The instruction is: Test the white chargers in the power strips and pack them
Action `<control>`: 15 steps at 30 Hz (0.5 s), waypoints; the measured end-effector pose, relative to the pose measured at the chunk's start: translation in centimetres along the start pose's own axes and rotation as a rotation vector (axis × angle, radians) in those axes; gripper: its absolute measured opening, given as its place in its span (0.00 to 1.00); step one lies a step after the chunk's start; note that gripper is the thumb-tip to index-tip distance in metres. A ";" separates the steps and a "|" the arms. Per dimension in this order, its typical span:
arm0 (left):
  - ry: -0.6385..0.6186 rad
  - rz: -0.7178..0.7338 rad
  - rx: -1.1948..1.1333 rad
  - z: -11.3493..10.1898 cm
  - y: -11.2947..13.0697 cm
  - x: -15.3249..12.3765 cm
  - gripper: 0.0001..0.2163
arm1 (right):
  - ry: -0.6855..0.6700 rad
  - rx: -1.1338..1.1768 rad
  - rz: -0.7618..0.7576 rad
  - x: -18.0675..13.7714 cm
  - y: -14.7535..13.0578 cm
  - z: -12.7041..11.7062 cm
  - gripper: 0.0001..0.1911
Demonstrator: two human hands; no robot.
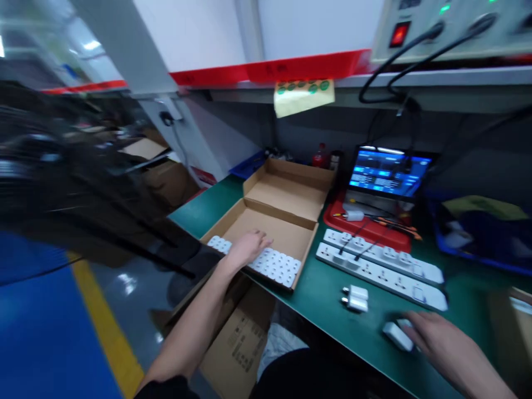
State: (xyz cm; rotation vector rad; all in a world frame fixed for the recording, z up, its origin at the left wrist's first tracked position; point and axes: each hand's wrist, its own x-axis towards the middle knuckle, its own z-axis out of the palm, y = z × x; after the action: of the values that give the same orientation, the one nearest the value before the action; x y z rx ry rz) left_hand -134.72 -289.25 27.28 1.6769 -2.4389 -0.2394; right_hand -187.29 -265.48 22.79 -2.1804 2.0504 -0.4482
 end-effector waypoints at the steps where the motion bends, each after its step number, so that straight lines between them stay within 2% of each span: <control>1: 0.086 0.046 0.013 0.7 1.5 0.0 0.18 | -0.083 -0.019 0.008 0.3 -0.2 -1.0 0.19; 2: 0.166 0.120 0.005 1.5 3.5 0.0 0.17 | -0.109 -0.028 0.024 0.7 -0.4 -2.0 0.19; 4: 0.269 0.345 -0.054 3.4 8.4 -0.9 0.17 | -0.055 -0.033 0.063 1.6 -0.4 -3.7 0.22; 7: 0.269 0.709 -0.039 6.1 16.9 -3.6 0.19 | 0.060 -0.032 0.088 3.0 -0.1 -5.3 0.24; 9: 0.236 0.866 0.046 7.6 21.5 -5.2 0.19 | 0.065 -0.027 0.077 3.8 0.0 -5.7 0.23; 12: 0.233 0.972 0.120 9.2 25.1 -6.1 0.17 | 0.031 -0.045 0.060 4.7 -0.2 -5.4 0.21; 15: 0.253 1.015 0.136 10.1 25.5 -5.8 0.12 | -0.016 -0.086 0.060 5.2 -0.6 -4.8 0.20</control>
State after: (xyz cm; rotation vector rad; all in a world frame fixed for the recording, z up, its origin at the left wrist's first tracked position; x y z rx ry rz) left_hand -158.15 -274.48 23.02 0.2979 -2.7603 0.2647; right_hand -187.90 -270.06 28.20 -2.1544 2.1593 -0.3414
